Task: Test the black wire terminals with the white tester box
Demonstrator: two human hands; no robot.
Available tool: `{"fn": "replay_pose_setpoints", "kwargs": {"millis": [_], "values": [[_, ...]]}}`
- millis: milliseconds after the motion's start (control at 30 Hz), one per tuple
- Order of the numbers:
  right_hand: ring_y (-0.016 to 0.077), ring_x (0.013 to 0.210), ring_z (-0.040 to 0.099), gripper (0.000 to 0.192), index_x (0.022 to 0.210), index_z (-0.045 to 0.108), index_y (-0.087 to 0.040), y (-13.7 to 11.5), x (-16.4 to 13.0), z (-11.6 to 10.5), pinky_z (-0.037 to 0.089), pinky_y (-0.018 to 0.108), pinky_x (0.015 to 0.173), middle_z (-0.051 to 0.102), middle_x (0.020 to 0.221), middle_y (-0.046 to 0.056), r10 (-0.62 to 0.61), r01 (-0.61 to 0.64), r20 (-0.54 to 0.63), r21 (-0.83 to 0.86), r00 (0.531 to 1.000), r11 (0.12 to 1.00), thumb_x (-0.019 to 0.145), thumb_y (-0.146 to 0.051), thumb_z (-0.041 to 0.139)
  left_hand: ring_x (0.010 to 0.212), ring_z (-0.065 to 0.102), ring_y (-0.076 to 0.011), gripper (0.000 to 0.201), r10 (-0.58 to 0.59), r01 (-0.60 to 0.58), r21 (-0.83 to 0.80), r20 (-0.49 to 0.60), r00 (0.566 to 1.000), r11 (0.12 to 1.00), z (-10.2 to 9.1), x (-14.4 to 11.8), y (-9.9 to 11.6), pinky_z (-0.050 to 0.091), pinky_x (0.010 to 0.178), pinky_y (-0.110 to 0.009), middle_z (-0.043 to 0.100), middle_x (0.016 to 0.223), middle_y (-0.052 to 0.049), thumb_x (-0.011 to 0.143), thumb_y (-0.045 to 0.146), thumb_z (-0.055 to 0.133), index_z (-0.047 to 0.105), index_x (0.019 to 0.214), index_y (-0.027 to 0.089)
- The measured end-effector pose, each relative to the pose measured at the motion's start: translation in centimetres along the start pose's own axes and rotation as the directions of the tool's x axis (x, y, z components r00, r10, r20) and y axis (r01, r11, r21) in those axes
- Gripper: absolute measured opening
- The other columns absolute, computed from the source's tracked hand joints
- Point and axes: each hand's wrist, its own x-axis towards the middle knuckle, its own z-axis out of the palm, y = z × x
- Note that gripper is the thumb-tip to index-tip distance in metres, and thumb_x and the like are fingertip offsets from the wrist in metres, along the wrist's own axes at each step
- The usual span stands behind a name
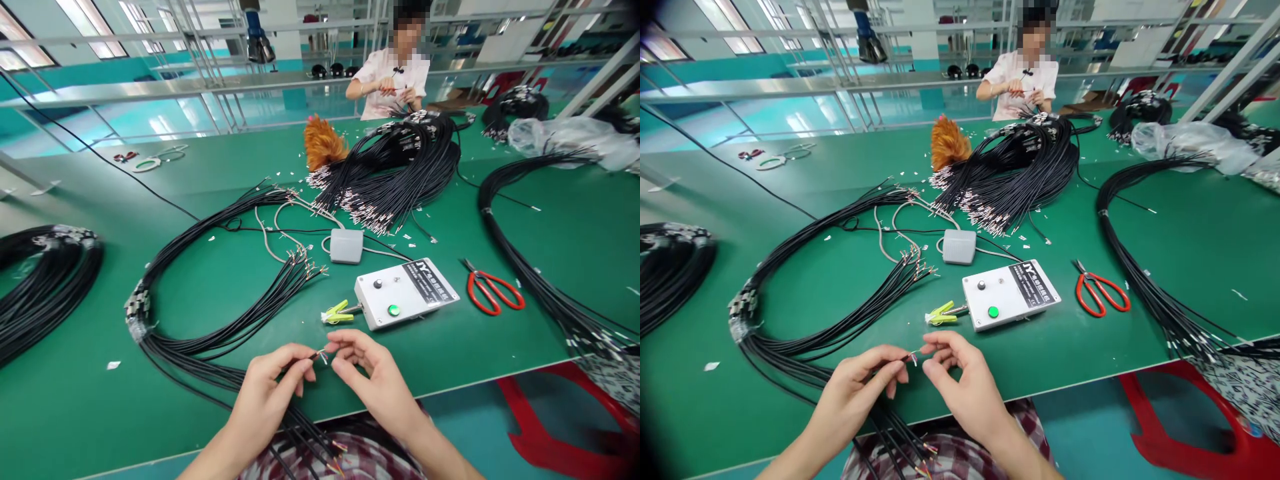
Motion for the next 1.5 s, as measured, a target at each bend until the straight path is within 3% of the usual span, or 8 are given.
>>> {"fn": "replay_pose_setpoints", "kwargs": {"millis": [133, 333, 533, 667, 800, 1067, 1267, 1500], "values": [[0.0146, 0.075, 0.061, 0.036, 0.098, 0.067, -0.018, -0.3, 0.6, 1.0, 0.050, 0.028, 0.071, 0.069, 0.090, 0.003, 0.081, -0.081, 0.003, 0.091, 0.997, 0.993, 0.068, -0.032, 0.080, 0.051, 0.056, -0.0111, 0.017, -0.035, 0.034, -0.031, -0.045, 0.998, 0.999, 0.2, 0.0, 0.2, 0.045, 0.050, -0.020, 0.066, 0.063, 0.002, 0.091, 0.028, 0.055, 0.068, 0.086, 0.018], [0.0113, 0.062, 0.056, 0.029, 0.078, 0.069, -0.016, -0.3, 1.1, 2.4, 0.046, 0.025, 0.062, 0.066, 0.070, 0.000, 0.098, -0.076, -0.057, 0.299, 0.994, 0.951, 0.070, -0.043, 0.079, 0.054, 0.056, -0.0119, 0.016, -0.058, 0.056, -0.059, -0.032, 0.998, 0.997, 0.5, -0.1, -0.1, 0.045, 0.053, -0.022, 0.065, 0.067, 0.001, 0.092, 0.029, 0.055, 0.066, 0.087, 0.019], [0.0056, 0.045, 0.042, 0.032, 0.065, 0.062, -0.015, -0.5, 1.4, 3.3, 0.029, 0.020, 0.048, 0.054, 0.049, -0.006, 0.257, -0.220, -0.016, 0.470, 0.966, 0.855, 0.067, -0.042, 0.080, 0.057, 0.054, -0.0126, 0.018, -0.061, 0.058, -0.179, -0.015, 0.998, 0.982, 0.9, -0.5, -0.6, 0.045, 0.054, -0.022, 0.059, 0.066, 0.003, 0.097, 0.033, 0.048, 0.057, 0.107, 0.021], [0.0052, 0.043, 0.042, 0.030, 0.064, 0.060, -0.016, -0.7, 1.2, 3.6, 0.027, 0.021, 0.048, 0.052, 0.048, -0.007, 0.238, -0.196, -0.051, 0.421, 0.970, 0.886, 0.067, -0.041, 0.077, 0.066, 0.056, -0.0137, 0.024, -0.043, 0.046, -0.190, 0.021, 0.999, 0.981, 1.0, 0.0, -0.2, 0.046, 0.058, -0.024, 0.061, 0.085, -0.002, 0.095, 0.035, 0.053, 0.062, 0.112, 0.020], [0.0047, 0.041, 0.038, 0.031, 0.064, 0.059, -0.016, -0.7, 1.0, 3.5, 0.025, 0.021, 0.048, 0.047, 0.046, -0.008, 0.233, -0.192, -0.055, 0.402, 0.971, 0.895, 0.067, -0.041, 0.076, 0.084, 0.061, -0.0187, 0.019, 0.008, 0.007, -0.252, 0.058, 0.998, 0.968, 0.9, 0.9, 0.3, 0.049, 0.075, -0.029, 0.060, 0.093, -0.005, 0.089, 0.034, 0.062, 0.070, 0.096, 0.019], [0.0061, 0.043, 0.042, 0.033, 0.065, 0.058, -0.017, -0.2, 0.8, 3.1, 0.028, 0.021, 0.049, 0.055, 0.049, -0.006, 0.205, -0.176, -0.046, 0.352, 0.978, 0.919, 0.070, -0.043, 0.077, 0.059, 0.047, -0.0094, 0.027, -0.132, 0.168, -0.403, 0.116, 0.984, 0.900, 0.9, 1.7, 1.1, 0.040, 0.054, -0.022, 0.052, 0.080, 0.001, 0.080, 0.041, 0.073, 0.061, 0.078, 0.016], [0.0054, 0.043, 0.041, 0.040, 0.070, 0.060, -0.016, 0.0, 0.9, 2.8, 0.026, 0.020, 0.048, 0.052, 0.052, -0.007, 0.172, -0.150, -0.022, 0.394, 0.985, 0.907, 0.068, -0.050, 0.080, 0.085, 0.059, -0.0198, 0.025, -0.025, 0.073, -0.289, 0.165, 0.986, 0.955, 0.9, 1.5, 0.9, 0.049, 0.077, -0.032, 0.056, 0.096, -0.005, 0.085, 0.039, 0.067, 0.070, 0.102, 0.022], [0.0052, 0.040, 0.039, 0.045, 0.070, 0.058, -0.016, 1.5, 1.1, 2.8, 0.022, 0.019, 0.044, 0.050, 0.046, -0.007, 0.152, -0.140, -0.002, 0.379, 0.988, 0.915, 0.070, -0.056, 0.078, 0.066, 0.051, -0.0122, 0.026, -0.035, 0.086, -0.370, 0.142, 0.989, 0.925, 0.7, 2.4, 0.4, 0.043, 0.060, -0.023, 0.050, 0.083, 0.000, 0.079, 0.042, 0.074, 0.067, 0.073, 0.017]]}}
